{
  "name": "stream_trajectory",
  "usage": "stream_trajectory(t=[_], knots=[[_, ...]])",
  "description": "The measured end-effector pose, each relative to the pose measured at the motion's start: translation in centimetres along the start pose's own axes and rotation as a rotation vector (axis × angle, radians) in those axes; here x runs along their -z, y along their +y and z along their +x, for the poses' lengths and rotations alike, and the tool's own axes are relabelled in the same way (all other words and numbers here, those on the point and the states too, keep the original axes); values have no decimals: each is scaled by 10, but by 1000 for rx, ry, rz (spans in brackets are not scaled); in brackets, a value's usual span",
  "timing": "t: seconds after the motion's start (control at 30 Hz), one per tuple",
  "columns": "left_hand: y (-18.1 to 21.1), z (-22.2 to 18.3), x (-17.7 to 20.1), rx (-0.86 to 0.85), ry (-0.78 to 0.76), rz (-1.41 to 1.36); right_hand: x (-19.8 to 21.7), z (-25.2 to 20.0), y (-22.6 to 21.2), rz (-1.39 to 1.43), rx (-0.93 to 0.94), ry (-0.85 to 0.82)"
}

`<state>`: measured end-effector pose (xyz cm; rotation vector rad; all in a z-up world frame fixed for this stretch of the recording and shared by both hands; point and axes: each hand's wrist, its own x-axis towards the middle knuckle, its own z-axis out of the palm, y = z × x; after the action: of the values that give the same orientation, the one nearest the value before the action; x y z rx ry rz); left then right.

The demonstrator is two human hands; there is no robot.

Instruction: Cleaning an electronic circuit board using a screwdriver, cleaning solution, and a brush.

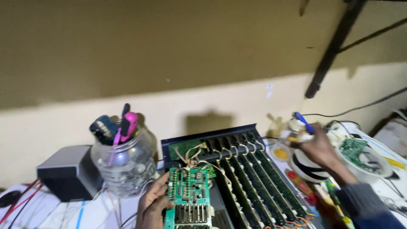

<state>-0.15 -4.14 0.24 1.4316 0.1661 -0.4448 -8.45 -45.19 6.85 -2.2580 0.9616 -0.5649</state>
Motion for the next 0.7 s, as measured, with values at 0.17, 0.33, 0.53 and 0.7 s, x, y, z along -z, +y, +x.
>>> stream_trajectory(t=[0.17, 0.33, 0.53, 0.7], knots=[[-17, -2, 3, -241, -156, 73, 32, -42, -30, 67, 99, 45], [-36, 10, 8, -242, -247, -97, 6, -64, -82, 134, 355, -448], [-28, 9, 4, -171, -125, -78, -43, -67, -169, -163, 613, -735], [-22, 4, 4, -77, -91, -69, -81, -49, -213, -270, 613, -779]])
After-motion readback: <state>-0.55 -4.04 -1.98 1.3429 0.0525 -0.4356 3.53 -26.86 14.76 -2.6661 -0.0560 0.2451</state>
